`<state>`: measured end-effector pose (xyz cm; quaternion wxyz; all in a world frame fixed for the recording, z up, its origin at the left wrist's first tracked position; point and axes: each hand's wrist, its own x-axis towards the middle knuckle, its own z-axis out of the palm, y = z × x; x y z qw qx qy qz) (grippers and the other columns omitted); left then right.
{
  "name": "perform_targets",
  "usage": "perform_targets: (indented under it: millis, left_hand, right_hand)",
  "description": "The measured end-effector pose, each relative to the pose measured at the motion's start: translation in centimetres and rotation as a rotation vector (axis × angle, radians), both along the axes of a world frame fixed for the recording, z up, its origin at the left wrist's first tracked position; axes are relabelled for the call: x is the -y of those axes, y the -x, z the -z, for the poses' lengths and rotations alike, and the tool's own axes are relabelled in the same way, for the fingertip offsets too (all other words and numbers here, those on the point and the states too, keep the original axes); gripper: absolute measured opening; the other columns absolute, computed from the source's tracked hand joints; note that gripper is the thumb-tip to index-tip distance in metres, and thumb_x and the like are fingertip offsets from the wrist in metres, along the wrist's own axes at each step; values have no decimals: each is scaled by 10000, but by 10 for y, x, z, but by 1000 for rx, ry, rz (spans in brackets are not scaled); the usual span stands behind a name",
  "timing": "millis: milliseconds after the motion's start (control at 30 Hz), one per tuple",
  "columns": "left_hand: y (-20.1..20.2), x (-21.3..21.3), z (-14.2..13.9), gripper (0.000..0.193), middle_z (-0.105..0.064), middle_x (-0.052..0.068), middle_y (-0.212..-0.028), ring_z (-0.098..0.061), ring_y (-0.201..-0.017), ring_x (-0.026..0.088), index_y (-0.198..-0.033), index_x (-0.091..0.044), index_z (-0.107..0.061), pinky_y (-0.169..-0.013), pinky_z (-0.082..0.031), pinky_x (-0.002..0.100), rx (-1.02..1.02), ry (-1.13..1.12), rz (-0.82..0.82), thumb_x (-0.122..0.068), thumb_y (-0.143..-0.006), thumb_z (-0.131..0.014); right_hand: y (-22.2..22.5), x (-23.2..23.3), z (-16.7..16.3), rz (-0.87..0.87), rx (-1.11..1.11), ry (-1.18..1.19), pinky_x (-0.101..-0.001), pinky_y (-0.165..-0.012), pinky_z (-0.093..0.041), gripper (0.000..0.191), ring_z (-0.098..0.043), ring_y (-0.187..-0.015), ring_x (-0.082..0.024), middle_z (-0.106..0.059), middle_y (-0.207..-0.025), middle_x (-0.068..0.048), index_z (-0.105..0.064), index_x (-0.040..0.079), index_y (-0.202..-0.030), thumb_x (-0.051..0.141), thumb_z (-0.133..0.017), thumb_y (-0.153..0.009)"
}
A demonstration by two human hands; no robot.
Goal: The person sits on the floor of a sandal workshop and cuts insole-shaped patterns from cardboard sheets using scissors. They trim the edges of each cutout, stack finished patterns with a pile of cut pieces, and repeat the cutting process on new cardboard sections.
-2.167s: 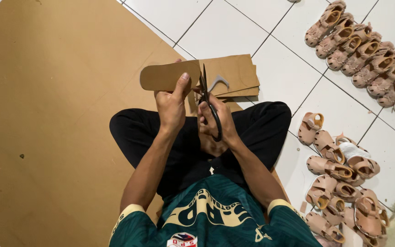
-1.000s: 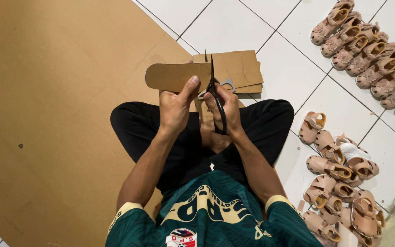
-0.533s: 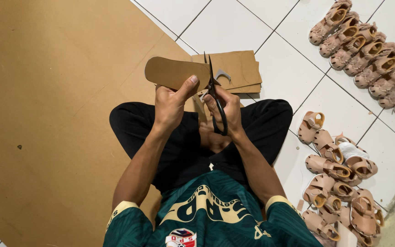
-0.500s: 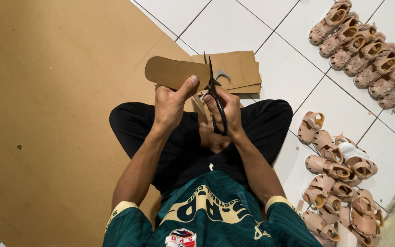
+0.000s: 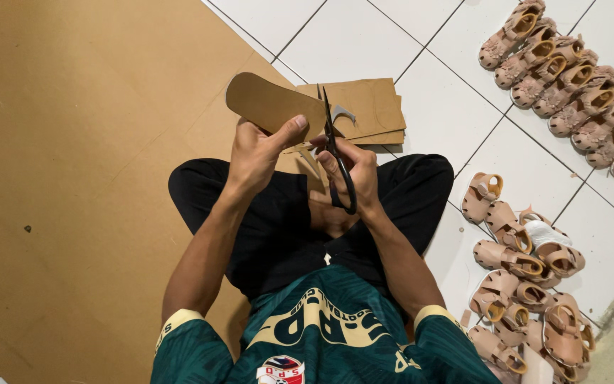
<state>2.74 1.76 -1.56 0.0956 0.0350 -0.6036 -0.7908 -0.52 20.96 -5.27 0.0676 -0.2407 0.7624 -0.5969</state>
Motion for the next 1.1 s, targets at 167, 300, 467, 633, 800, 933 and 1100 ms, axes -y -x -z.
perform_targets:
  millis: [167,300,467,633,800,933,1100]
  left_hand:
    - [2,8,-4,256,-761,117,-915,-764,-850,176,-1029,53,-714,-766,-658,308,-5,113,31,-190,-956,-745]
    - [5,15,-5,257,-724,119,-875,-705,-811,157,-984,75,-704,-735,-618,309,-39,151,68,-175,-994,-762]
    - [9,20,-8,235,-745,108,-906,-741,-845,151,-1018,59,-702,-764,-654,309,-19,165,95,-166,-969,-751]
    - [12,25,-13,258,-758,138,-947,-775,-877,197,-1060,68,-689,-773,-684,339,-27,161,139,-151,-944,-761]
    - [14,29,-17,298,-756,161,-949,-779,-881,220,-1075,75,-685,-767,-682,346,1,198,152,-171,-932,-773]
    - [17,32,-20,317,-747,162,-931,-788,-862,227,-1061,68,-670,-765,-696,358,-8,199,170,-185,-910,-788]
    - [18,35,-23,305,-750,145,-886,-799,-823,212,-1035,50,-680,-738,-705,348,16,271,179,-193,-890,-794]
  right_hand:
    - [0,-1,-1,-56,-119,74,-242,-695,-542,561,-712,-803,-92,-758,-921,-53,-725,4,-1182,545,-648,-1056]
    - [0,-3,-2,-27,-53,-4,-230,-571,-445,566,-622,-633,-78,-725,-769,-34,-742,6,-1147,543,-651,-994]
    - [0,-5,-2,-20,-70,-41,-230,-533,-409,558,-596,-564,-69,-670,-653,-12,-748,5,-1115,540,-648,-990]
    - [1,-6,-1,-17,-92,-59,-233,-523,-404,540,-592,-562,-76,-669,-654,-21,-757,-2,-1088,517,-663,-977]
    - [1,-7,-4,-67,-156,15,-221,-597,-488,489,-678,-676,-80,-723,-769,-28,-737,-2,-1084,481,-680,-1034]
    - [0,-9,-6,-43,-122,-48,-215,-520,-427,478,-621,-579,-65,-702,-688,-23,-758,6,-1045,475,-694,-984]
    - [-1,-10,-7,-53,-88,-74,-217,-470,-383,447,-584,-521,-50,-671,-631,-5,-765,23,-1005,463,-703,-962]
